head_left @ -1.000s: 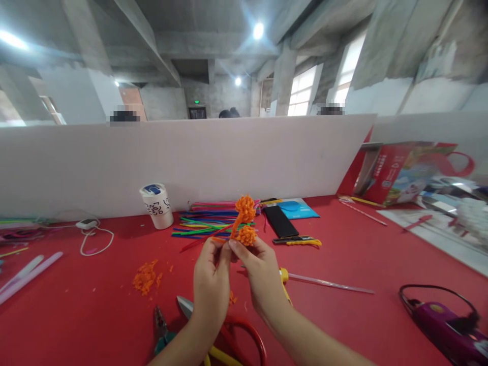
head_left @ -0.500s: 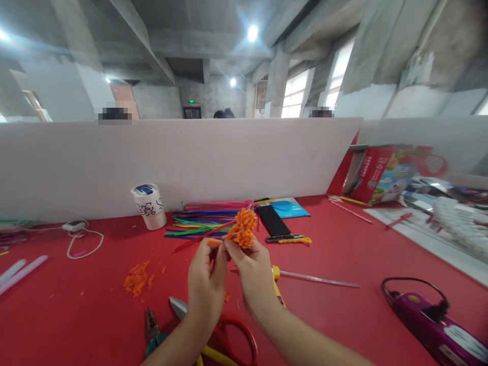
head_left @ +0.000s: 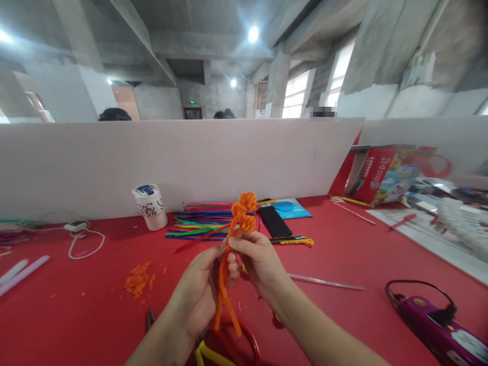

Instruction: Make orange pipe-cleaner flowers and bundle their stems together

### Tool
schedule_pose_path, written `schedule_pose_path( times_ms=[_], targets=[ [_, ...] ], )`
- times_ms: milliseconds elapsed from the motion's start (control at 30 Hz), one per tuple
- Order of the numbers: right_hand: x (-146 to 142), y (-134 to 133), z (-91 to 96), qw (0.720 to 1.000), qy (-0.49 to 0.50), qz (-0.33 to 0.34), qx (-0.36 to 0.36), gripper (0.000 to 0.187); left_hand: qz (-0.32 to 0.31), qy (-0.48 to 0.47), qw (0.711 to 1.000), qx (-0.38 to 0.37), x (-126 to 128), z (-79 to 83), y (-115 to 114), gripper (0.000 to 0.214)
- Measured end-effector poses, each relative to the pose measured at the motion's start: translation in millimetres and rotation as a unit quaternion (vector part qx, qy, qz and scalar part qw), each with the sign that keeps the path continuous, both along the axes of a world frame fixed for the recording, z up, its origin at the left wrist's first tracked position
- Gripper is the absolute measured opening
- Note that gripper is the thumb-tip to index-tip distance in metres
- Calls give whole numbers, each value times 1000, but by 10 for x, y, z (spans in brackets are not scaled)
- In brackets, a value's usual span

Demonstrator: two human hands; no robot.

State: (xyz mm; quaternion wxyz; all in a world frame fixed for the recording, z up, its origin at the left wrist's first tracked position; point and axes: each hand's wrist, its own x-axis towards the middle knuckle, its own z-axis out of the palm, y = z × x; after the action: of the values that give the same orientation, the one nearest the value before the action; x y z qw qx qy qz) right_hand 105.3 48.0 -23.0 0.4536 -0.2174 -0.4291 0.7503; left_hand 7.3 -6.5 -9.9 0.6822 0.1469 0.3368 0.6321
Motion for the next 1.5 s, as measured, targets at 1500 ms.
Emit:
schedule_pose_path(
  times_ms=[1500],
  targets=[
    [101, -13, 19, 989, 37, 79, 120, 10, -96, 69, 992, 41, -140, 95, -94, 8]
  ],
)
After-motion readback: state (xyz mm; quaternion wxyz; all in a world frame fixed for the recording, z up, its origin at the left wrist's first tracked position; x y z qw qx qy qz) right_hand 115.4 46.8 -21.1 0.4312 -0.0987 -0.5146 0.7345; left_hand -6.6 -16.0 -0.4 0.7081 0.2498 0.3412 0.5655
